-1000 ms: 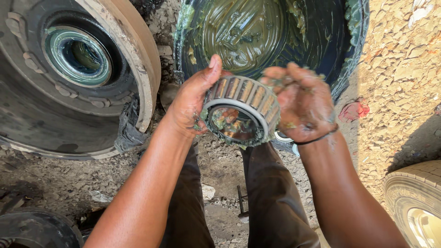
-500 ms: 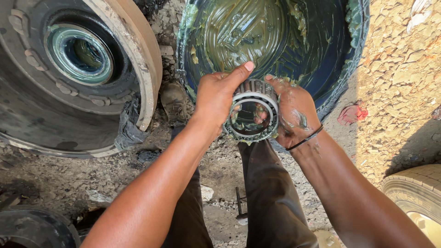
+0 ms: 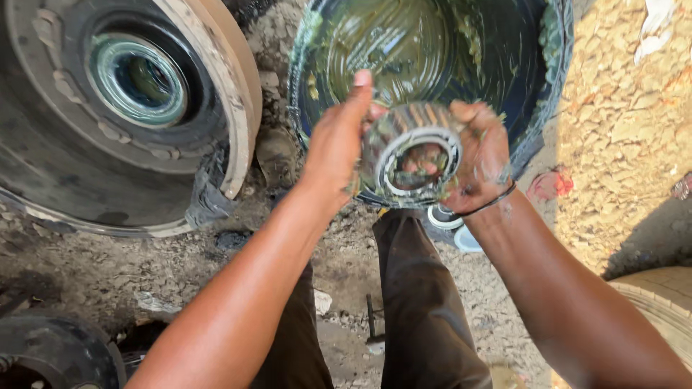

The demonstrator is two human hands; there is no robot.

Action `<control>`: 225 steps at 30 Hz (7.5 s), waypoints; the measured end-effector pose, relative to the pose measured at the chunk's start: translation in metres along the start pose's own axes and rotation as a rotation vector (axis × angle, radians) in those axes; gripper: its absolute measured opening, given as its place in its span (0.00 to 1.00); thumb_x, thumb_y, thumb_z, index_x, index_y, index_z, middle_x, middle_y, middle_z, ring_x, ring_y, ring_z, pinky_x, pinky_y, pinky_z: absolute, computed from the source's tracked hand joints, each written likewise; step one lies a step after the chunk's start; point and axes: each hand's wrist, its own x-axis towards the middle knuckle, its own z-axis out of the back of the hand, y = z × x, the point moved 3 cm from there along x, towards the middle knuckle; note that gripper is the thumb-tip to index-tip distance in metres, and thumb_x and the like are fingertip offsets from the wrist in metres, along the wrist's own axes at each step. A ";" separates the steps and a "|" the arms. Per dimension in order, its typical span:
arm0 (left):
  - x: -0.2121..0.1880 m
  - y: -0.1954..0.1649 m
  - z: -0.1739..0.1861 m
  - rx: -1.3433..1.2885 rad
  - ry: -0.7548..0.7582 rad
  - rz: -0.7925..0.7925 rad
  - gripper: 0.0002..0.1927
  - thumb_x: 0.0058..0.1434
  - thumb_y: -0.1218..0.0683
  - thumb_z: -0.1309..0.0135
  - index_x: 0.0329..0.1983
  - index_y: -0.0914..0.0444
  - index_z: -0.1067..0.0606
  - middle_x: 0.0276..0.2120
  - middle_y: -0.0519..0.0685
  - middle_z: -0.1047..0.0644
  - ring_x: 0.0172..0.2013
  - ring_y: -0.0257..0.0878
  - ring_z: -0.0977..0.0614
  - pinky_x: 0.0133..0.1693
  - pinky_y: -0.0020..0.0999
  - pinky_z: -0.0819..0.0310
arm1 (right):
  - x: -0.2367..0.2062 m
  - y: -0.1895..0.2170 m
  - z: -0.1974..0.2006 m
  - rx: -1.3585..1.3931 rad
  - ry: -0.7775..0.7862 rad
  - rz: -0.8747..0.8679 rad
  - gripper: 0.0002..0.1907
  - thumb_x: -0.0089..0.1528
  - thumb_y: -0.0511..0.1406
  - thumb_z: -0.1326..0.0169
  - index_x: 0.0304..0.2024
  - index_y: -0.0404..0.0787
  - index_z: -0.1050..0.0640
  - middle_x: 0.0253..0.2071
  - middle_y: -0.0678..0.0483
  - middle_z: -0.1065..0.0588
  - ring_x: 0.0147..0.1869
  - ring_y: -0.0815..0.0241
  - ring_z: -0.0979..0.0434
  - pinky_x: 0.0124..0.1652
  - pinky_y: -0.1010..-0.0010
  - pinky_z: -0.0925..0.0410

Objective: The person scoops grease from a bucket and applies it to a wheel bearing by hand and with a brush, then places the greased bearing into a wheel hub. The person repeats the greasing process on a second bearing and places it into the hub as well.

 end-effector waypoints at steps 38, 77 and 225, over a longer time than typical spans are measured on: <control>-0.033 -0.050 0.075 -0.348 -0.011 0.036 0.25 0.69 0.40 0.53 0.42 0.68 0.22 0.25 0.52 0.18 0.17 0.31 0.23 0.19 0.26 0.32 | 0.223 -0.065 0.067 -1.993 0.537 -0.228 0.30 0.45 0.30 0.39 0.53 0.43 0.20 0.43 0.42 0.18 0.40 0.49 0.17 0.42 0.65 0.26; -0.003 -0.006 0.020 0.663 -0.028 -0.112 0.40 0.73 0.32 0.62 0.20 0.70 0.34 0.18 0.54 0.35 0.24 0.40 0.35 0.29 0.42 0.38 | -0.012 0.005 -0.011 -1.035 -0.350 0.150 0.20 0.68 0.46 0.43 0.42 0.34 0.15 0.26 0.50 0.30 0.24 0.58 0.39 0.24 0.63 0.45; 0.004 0.004 -0.001 -0.208 0.143 0.115 0.32 0.65 0.30 0.50 0.48 0.64 0.24 0.28 0.49 0.22 0.20 0.34 0.24 0.24 0.36 0.24 | -0.022 0.059 0.042 0.127 0.323 0.445 0.13 0.75 0.36 0.48 0.34 0.40 0.24 0.49 0.42 0.23 0.58 0.47 0.25 0.69 0.52 0.35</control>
